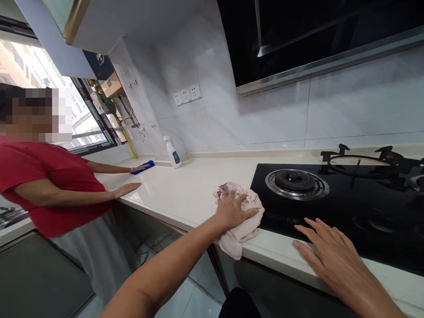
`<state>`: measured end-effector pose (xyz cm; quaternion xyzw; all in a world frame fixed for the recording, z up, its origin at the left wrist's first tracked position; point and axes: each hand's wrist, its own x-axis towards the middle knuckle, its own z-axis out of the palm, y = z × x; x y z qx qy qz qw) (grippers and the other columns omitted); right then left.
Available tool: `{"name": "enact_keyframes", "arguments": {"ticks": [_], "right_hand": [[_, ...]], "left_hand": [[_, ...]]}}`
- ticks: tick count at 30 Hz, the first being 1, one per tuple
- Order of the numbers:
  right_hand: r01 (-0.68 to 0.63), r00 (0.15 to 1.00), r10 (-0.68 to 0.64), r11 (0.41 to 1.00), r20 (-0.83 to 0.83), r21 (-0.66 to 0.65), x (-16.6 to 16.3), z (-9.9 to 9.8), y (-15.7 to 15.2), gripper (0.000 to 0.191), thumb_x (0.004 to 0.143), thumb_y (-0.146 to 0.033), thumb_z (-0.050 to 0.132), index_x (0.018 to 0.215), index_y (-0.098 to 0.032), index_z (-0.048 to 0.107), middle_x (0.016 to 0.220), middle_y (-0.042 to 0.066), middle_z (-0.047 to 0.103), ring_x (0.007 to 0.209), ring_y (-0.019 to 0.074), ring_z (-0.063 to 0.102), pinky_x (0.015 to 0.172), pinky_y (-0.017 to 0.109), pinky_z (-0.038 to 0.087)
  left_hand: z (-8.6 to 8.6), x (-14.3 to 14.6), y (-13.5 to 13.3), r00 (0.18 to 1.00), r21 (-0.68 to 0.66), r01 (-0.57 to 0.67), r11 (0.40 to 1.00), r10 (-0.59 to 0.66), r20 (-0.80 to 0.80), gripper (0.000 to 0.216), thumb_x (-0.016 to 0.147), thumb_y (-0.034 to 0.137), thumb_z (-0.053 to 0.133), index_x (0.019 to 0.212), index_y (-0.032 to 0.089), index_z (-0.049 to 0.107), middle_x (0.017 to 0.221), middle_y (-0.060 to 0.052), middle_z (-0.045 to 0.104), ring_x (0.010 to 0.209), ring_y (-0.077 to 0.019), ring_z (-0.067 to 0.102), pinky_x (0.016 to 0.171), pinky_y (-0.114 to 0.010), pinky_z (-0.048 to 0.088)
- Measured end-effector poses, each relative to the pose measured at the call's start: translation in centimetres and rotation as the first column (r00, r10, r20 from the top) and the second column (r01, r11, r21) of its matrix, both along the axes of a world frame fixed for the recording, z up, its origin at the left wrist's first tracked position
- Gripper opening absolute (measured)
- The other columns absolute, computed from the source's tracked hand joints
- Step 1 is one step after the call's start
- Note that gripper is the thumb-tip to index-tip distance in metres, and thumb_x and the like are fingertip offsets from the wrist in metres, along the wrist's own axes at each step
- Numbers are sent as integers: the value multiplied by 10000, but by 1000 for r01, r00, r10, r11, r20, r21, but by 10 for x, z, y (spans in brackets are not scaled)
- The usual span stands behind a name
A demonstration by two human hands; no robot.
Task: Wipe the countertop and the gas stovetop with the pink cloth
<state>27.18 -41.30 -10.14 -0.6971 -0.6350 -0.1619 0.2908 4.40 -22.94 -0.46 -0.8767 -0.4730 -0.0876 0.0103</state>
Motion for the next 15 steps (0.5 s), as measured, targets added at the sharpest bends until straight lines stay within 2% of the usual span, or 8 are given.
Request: {"name": "enact_keyframes", "arguments": {"ticks": [7,12,15], "right_hand": [[-15,998,11,997,58,75,-4,0,-4,620,1023,-630,328,1330,-236,695,1448,118,643,1441,370,495,1177,636,393],[-52,993,47,997,106,49,4,-4,-7,516,990,-623,426,1352,-352,677,1459,24,641,1411,387,528,1120,665,440],[-123,980,115,992,165,41,12,-6,-9,535,953,-624,491,1423,-404,622,1468,-17,628,1358,404,576,1038,652,508]], "left_hand": [[-5,26,48,1000,30,7,1000,-7,12,742,880,858,489,1493,445,558,1528,-90,484,1413,-447,428,1160,-664,363],[-6,57,89,999,9,-31,999,31,29,719,897,838,482,1493,443,557,1559,-89,461,1445,-460,394,1183,-683,310],[-4,77,114,999,-1,-35,999,35,15,729,907,837,458,1500,424,549,1596,-92,424,1463,-475,363,1185,-685,294]]}}
